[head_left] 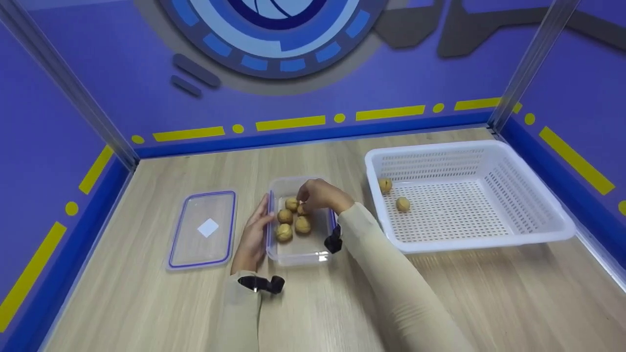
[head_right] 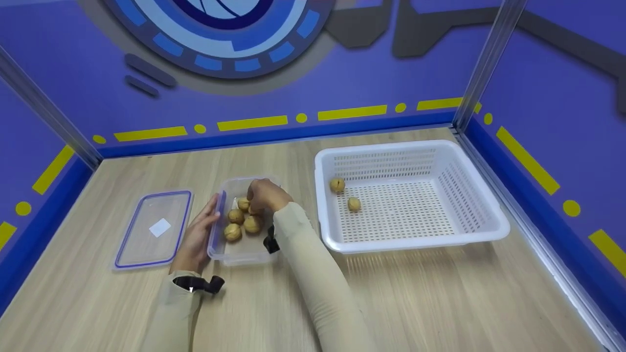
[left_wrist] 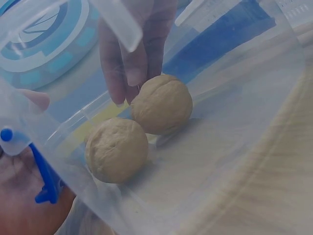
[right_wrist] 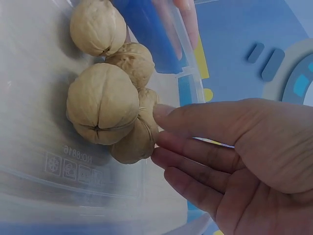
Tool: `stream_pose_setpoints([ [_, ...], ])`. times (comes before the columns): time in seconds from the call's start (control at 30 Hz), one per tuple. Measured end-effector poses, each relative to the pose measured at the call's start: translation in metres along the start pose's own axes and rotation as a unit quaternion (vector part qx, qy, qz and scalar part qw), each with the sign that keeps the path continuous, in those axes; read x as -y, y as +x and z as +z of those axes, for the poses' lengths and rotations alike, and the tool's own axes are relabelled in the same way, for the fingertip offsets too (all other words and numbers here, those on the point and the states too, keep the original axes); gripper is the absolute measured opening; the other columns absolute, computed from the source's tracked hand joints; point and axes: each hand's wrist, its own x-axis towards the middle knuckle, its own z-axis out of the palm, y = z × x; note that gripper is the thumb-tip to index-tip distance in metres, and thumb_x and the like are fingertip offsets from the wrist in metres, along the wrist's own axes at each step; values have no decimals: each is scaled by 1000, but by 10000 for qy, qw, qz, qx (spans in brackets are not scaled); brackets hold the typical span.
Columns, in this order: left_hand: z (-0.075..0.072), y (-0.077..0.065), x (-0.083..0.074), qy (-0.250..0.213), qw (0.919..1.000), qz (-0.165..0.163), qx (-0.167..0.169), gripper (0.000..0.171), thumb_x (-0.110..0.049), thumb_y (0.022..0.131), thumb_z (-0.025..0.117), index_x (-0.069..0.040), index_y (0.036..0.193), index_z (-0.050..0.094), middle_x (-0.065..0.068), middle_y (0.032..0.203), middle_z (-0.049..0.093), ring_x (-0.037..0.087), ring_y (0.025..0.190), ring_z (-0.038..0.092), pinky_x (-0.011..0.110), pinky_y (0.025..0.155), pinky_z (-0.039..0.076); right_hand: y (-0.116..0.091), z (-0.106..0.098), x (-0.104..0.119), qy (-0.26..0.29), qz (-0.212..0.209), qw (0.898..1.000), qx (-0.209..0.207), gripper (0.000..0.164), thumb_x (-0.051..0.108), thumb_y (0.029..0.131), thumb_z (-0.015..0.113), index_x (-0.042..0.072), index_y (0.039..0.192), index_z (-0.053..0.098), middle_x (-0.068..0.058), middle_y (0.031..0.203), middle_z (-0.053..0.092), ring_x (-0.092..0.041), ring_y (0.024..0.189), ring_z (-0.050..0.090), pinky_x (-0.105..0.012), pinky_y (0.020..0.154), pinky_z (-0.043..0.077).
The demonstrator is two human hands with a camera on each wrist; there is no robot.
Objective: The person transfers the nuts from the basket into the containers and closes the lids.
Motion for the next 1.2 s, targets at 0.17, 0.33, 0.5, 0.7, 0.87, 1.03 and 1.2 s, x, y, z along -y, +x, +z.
stream_pose_setpoints([
  [0.17, -1, -1, 0, 21, 10000, -47, -4, 64, -3, 96, 43, -13, 154, 17, 3, 163, 1, 21, 150, -6, 36, 123, -4, -2, -4, 1, 52, -61, 10000, -40, 32, 5, 76, 71, -3, 107, 70, -15, 106, 72, -25, 92, 64, -36, 84, 55],
  [0.33, -3, -1, 0, 247, 9997, -34, 22, 63, -6, 97, 41, -14, 154, 17, 3, 163, 2, 21, 150, -6, 37, 123, -5, -3, -8, 4, 93, -61, 9999, -8, 37, 5, 77, 73, -3, 112, 68, -17, 112, 70, -29, 103, 65, -39, 91, 54],
  [0.5, -4, 0, 0, 277, 9996, -12, 76, 62, -5, 98, 40, -14, 154, 16, 2, 163, 2, 21, 150, -6, 37, 123, -5, -5, -15, 6, 150, -114, 9998, -47, 38, 5, 77, 72, -1, 114, 68, -17, 114, 69, -28, 103, 65, -37, 89, 55],
  [0.7, -2, 1, 1, 242, 9997, 32, 88, 62, -5, 97, 40, -13, 154, 16, 3, 163, 2, 22, 150, -5, 37, 123, -5, -12, -27, 7, 140, -280, 9991, -291, 36, 7, 79, 73, -1, 113, 69, -16, 111, 70, -28, 103, 66, -35, 88, 55],
  [0.87, -1, 1, -1, 245, 9997, 46, 75, 62, -5, 97, 40, -13, 154, 17, 3, 163, 3, 22, 150, -5, 38, 123, -5, -19, -39, 4, 265, -329, 9982, -426, 37, 9, 80, 73, 0, 116, 67, -16, 112, 70, -28, 104, 66, -36, 88, 56],
  [1.03, -2, 0, -1, 229, 9997, 42, 122, 62, -5, 97, 40, -13, 154, 16, 4, 163, 2, 23, 150, -5, 38, 123, -4, -26, -51, -3, 279, -383, 9974, -547, 38, 9, 81, 72, -1, 117, 66, -17, 112, 70, -30, 104, 66, -38, 90, 55],
  [1.2, -2, -1, -1, 189, 9998, 10, 63, 63, -4, 97, 41, -14, 154, 17, 3, 163, 2, 23, 150, -4, 39, 123, -3, -33, -63, -11, 345, -301, 9969, -641, 38, 9, 82, 71, -1, 118, 65, -20, 114, 68, -32, 106, 65, -40, 89, 55],
])
